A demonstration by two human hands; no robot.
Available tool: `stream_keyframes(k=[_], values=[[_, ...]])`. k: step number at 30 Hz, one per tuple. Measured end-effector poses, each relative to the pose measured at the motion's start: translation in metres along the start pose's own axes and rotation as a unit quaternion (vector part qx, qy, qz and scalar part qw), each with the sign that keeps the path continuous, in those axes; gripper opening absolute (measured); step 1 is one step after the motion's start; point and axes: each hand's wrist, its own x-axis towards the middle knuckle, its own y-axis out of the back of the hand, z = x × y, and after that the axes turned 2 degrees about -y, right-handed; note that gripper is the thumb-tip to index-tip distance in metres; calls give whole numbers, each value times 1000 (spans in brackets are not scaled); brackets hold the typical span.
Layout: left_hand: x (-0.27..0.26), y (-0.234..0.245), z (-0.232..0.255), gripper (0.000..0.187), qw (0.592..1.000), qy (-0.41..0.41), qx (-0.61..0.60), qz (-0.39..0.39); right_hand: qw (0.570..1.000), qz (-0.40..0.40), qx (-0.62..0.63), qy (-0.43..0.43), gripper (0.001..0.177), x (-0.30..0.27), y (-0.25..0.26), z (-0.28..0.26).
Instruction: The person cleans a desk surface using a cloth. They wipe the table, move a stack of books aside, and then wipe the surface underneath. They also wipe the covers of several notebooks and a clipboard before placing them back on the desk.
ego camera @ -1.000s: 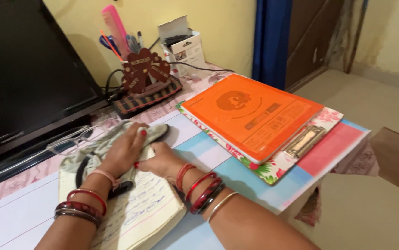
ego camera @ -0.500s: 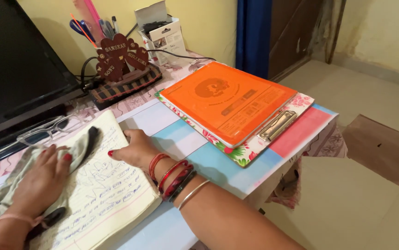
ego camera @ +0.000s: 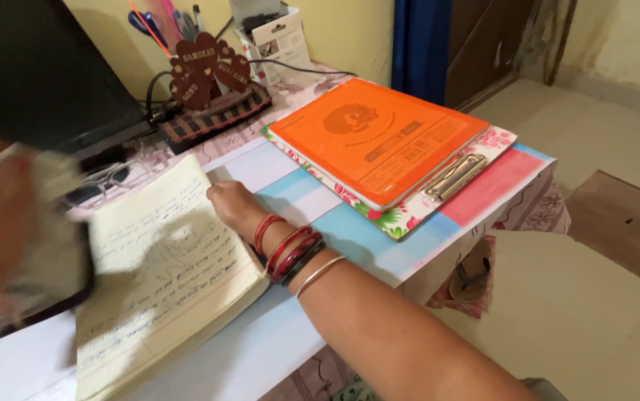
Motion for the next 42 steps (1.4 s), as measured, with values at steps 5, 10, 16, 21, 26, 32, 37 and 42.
stream_keyframes(k=[5,10,16,21,26,32,37,42], values=[[12,-69,86,51,924,163,-147,-313,996,-9,78,40,35,13,-3,14],[-39,-109,104,61,948,50,-199,-243,997,0,64,33,42,5,-2,2],[-77,-69,114,55,966,-145,-3,-212,997,62,-42,0,39,-3,-5,-5],[-99,-15,133,73,957,-115,-99,-249,975,-57,211,-31,37,10,4,11],[-111,-2,90,63,941,5,-67,-331,997,19,-67,20,28,-6,5,-3],[-138,-7,-16,56,941,119,-2,-316,994,22,-101,-33,35,-42,1,-46],[-137,0,-52,38,934,177,87,-298,997,-17,-73,-20,41,-53,3,-55],[-82,18,-36,36,954,228,153,-120,997,-36,-68,24,54,-58,4,-55]])
